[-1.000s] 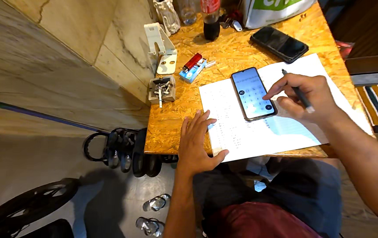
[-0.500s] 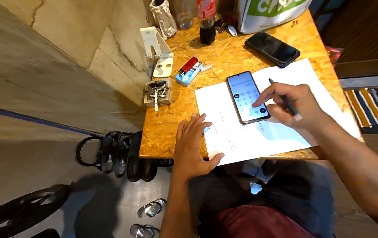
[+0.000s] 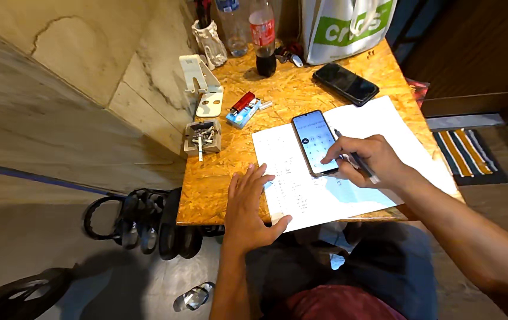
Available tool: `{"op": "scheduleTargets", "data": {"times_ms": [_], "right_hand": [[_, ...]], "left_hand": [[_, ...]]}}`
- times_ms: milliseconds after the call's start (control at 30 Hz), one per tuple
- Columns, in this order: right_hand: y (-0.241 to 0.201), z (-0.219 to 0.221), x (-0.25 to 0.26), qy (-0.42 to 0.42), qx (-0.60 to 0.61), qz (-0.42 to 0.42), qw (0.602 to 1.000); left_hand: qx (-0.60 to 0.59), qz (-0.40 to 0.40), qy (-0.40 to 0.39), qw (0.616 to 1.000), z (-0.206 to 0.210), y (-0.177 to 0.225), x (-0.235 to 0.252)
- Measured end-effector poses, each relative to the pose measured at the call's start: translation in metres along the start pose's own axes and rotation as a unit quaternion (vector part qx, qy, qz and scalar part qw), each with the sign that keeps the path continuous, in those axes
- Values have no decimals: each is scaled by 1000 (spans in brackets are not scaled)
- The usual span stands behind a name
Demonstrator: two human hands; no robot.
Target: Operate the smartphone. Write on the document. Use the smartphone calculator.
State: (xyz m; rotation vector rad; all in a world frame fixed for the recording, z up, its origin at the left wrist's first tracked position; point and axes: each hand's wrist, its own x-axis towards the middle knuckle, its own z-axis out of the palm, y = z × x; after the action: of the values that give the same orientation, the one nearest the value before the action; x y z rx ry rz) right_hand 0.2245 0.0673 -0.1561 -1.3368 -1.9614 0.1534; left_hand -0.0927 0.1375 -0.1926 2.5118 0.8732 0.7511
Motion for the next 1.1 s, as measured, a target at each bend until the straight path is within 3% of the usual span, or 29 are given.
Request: {"op": "scheduleTargets", "data": {"times_ms": [267,467,833,1100], "right_hand": [[5,-1,2,-31,-41,58,997],[11,-14,-2,23,-34,63,997],[-2,4,3,-47,-29,12,998],[11,-18,-3,12,-50,65,997]], "left_hand": [[2,1,-3,1000,-1,1,1],[-4,5,1,1000,-1,0,1],[3,4,-3,1000,-1,2,1],[-5,3,-2,1000,-2,2,2]]}}
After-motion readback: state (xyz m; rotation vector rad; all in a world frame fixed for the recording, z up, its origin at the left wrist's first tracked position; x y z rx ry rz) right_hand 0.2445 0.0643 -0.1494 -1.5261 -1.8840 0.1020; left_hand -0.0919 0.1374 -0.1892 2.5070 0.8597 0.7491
